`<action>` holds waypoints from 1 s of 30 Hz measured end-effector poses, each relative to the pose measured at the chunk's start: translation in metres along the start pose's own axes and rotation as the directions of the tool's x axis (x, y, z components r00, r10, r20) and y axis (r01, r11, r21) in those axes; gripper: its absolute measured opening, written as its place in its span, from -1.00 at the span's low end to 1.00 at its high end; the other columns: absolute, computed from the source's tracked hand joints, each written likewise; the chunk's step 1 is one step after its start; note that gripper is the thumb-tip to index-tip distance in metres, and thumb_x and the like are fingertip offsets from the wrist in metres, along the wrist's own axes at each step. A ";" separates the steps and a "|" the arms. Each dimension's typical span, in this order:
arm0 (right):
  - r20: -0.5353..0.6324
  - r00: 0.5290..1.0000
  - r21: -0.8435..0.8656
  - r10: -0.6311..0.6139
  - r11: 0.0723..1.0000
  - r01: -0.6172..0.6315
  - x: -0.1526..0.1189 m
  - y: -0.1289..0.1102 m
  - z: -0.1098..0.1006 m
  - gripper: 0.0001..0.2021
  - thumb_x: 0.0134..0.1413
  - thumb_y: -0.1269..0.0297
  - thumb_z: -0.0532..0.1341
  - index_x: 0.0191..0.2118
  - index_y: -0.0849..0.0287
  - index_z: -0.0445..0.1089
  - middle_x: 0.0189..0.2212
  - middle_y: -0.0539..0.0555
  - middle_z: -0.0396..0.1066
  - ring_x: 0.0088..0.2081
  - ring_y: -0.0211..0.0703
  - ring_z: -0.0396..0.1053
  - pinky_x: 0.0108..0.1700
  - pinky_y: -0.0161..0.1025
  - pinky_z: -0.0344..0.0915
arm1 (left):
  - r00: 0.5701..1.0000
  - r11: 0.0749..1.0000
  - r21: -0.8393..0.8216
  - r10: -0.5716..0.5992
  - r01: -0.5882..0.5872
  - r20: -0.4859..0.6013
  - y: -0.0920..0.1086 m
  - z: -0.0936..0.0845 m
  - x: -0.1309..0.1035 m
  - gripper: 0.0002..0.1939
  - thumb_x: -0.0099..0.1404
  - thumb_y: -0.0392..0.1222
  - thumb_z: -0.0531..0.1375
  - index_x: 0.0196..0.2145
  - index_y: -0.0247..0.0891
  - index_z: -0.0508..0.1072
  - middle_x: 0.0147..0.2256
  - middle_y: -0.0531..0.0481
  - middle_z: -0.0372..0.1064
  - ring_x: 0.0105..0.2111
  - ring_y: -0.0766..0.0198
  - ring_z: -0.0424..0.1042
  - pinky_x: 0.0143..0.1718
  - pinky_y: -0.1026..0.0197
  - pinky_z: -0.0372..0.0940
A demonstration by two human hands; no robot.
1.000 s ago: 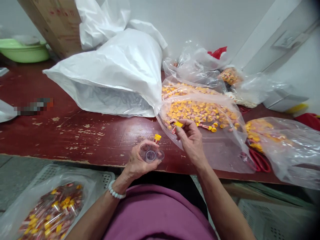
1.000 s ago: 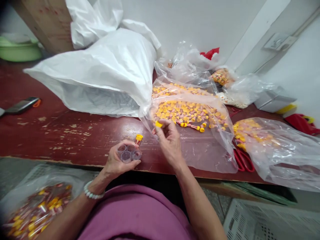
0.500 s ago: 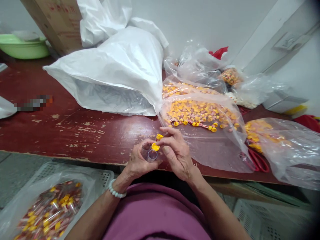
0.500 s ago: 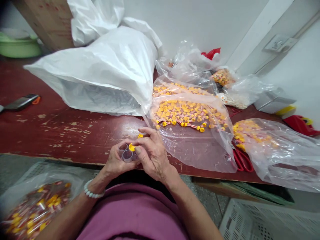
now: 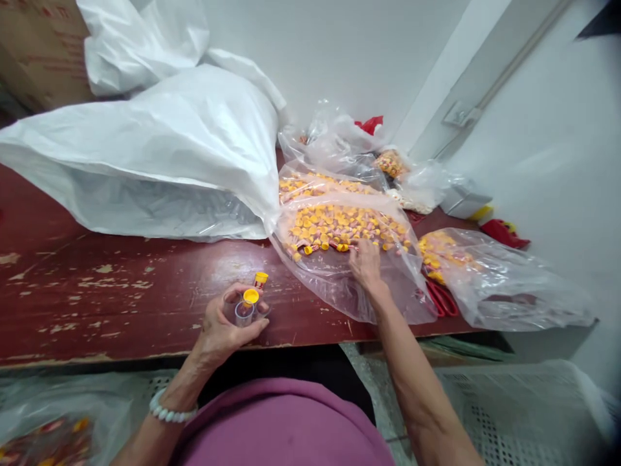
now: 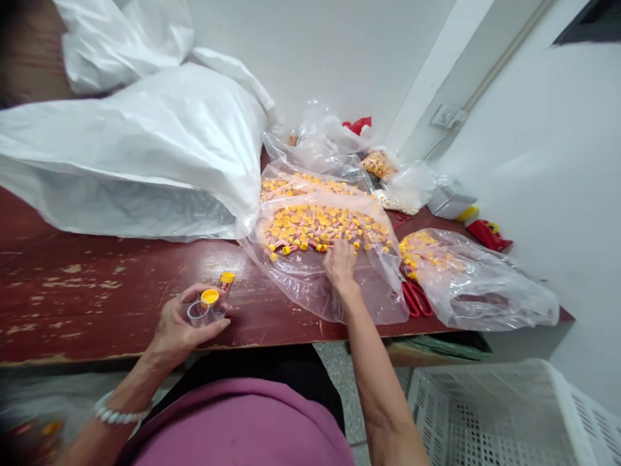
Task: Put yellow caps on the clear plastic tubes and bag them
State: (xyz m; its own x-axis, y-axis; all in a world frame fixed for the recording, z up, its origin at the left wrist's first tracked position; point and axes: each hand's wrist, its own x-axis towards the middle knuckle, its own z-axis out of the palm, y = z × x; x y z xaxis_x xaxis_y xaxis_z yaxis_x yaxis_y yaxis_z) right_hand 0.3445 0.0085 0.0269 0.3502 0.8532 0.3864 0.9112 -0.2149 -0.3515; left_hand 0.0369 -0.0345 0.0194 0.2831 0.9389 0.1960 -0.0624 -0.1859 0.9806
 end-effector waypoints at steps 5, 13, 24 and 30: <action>0.037 0.996 -0.107 0.080 0.991 -0.075 0.015 0.057 0.009 -0.77 0.05 0.38 0.10 -0.22 0.21 0.46 -0.20 0.32 0.41 -0.03 0.20 0.19 -0.05 0.13 0.14 | 0.999 0.999 -0.024 -0.031 0.031 -0.029 -0.003 0.009 -0.001 -0.64 -0.12 -0.36 0.36 -0.33 -0.31 0.36 -0.46 0.02 0.44 -0.47 0.30 0.47 -0.42 0.31 0.40; 0.026 0.966 0.597 -0.256 0.779 0.190 -0.037 -0.033 -0.028 -0.73 0.18 0.26 0.09 -0.02 0.09 0.35 -0.12 0.11 0.39 -0.08 -0.10 0.33 -0.01 -0.07 0.25 | 0.996 0.993 -0.079 -0.090 0.090 0.004 0.001 0.023 0.000 -0.61 -0.13 -0.40 0.34 -0.31 -0.31 0.33 -0.45 0.04 0.43 -0.47 0.32 0.47 -0.44 0.34 0.36; 0.072 0.769 0.716 -0.635 0.570 0.403 -0.087 -0.103 -0.075 -0.68 0.13 0.42 0.13 0.01 0.07 0.26 -0.15 0.06 0.41 -0.14 -0.19 0.37 -0.07 -0.19 0.32 | 1.000 0.997 0.077 0.010 -0.009 -0.011 0.003 0.019 -0.004 -0.59 -0.11 -0.34 0.35 -0.26 -0.31 0.36 -0.37 0.00 0.41 -0.38 0.29 0.42 -0.31 0.28 0.34; -0.032 0.782 0.686 -0.622 0.555 0.470 -0.089 -0.105 -0.071 -0.65 0.07 0.50 0.13 0.01 0.15 0.25 -0.04 0.15 0.32 0.03 -0.12 0.28 0.05 -0.13 0.27 | 0.999 0.997 0.072 -0.025 0.028 -0.036 0.002 0.022 -0.004 -0.63 -0.12 -0.33 0.34 -0.31 -0.31 0.35 -0.40 0.03 0.38 -0.43 0.34 0.37 -0.37 0.31 0.29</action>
State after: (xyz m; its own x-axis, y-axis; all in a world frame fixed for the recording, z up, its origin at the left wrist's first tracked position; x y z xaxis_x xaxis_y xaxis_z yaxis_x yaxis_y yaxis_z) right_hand 0.2326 -0.0787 0.0903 -0.2857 0.7860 0.5483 0.5216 0.6075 -0.5991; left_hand 0.0569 -0.0450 0.0211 0.2497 0.9531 0.1711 0.0144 -0.1803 0.9835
